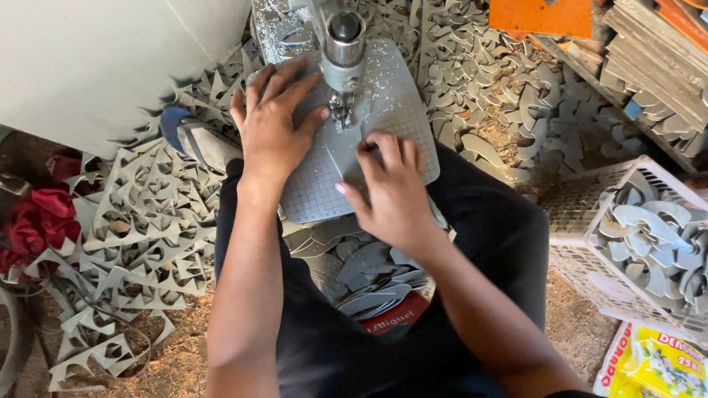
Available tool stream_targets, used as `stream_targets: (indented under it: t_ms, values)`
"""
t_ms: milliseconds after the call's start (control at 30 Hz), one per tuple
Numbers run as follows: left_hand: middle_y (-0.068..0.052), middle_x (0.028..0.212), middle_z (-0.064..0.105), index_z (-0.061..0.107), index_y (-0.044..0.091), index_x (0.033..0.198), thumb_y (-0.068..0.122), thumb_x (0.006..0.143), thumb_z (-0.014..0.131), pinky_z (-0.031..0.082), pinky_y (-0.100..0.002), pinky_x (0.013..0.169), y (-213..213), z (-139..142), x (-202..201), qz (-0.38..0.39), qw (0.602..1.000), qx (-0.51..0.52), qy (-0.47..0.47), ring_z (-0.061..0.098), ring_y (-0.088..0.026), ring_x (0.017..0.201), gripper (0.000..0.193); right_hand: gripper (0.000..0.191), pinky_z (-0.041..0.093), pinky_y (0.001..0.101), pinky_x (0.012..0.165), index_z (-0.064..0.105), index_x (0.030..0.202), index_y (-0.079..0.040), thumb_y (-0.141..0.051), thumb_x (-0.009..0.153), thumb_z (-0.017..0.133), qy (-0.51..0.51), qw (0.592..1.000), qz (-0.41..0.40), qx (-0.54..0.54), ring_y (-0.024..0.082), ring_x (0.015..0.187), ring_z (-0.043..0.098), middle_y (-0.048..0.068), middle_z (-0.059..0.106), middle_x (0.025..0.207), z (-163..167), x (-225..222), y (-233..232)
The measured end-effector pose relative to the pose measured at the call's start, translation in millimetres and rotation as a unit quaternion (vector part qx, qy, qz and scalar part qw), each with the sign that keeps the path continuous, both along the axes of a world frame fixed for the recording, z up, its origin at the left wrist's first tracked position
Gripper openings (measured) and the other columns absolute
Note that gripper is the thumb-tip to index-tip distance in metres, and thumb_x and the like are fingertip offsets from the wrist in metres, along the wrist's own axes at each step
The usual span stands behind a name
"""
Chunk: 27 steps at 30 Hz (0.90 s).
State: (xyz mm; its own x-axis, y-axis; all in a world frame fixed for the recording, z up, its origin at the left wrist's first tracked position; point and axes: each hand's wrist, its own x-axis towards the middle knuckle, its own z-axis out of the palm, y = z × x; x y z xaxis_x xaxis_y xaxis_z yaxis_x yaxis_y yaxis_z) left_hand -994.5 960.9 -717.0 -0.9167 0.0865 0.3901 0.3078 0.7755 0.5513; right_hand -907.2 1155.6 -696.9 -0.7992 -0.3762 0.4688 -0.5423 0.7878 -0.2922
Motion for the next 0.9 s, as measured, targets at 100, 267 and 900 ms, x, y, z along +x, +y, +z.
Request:
stream_targets:
  t_ms: [100, 267, 900]
  values:
    - [0.001, 0.149, 0.056, 0.069, 0.023, 0.135, 0.033, 0.083, 0.084, 0.014, -0.059, 0.117, 0.1, -1.7, -2.8, 0.001, 1.0, 0.005, 0.0, 0.038, -0.032, 0.144, 0.055, 0.05, 0.035, 0.0514, 0.11, 0.066, 0.127, 0.005, -0.031, 0.094, 0.073, -0.019, 0.998, 0.055, 0.029, 0.037, 0.121, 0.044, 0.015, 0.049, 0.136, 5.6, -0.3, 16.2]
    - [0.002, 0.147, 0.063, 0.072, 0.019, 0.133, 0.033, 0.089, 0.083, 0.018, -0.059, 0.123, 3.9, 3.2, 18.0, 0.015, 1.0, -0.003, 0.02, 0.046, -0.028, 0.145, 0.048, 0.049, 0.034, 0.0531, 0.111, 0.067, 0.124, 0.004, -0.032, 0.093, 0.075, -0.001, 0.999, 0.023, 0.039, 0.037, 0.126, 0.044, 0.013, 0.049, 0.142, -5.7, -1.9, 14.1]
    - [-0.007, 0.156, 0.049, 0.055, 0.004, 0.146, 0.06, 0.075, 0.082, 0.019, -0.066, 0.119, 17.5, 17.3, 70.6, -0.035, 0.997, -0.067, 0.002, 0.041, -0.031, 0.145, 0.095, 0.045, 0.031, 0.0487, 0.123, 0.06, 0.142, 0.005, -0.018, 0.103, 0.059, -0.017, 0.996, 0.055, 0.074, 0.03, 0.151, 0.04, 0.012, 0.043, 0.163, -9.1, -52.1, 44.5]
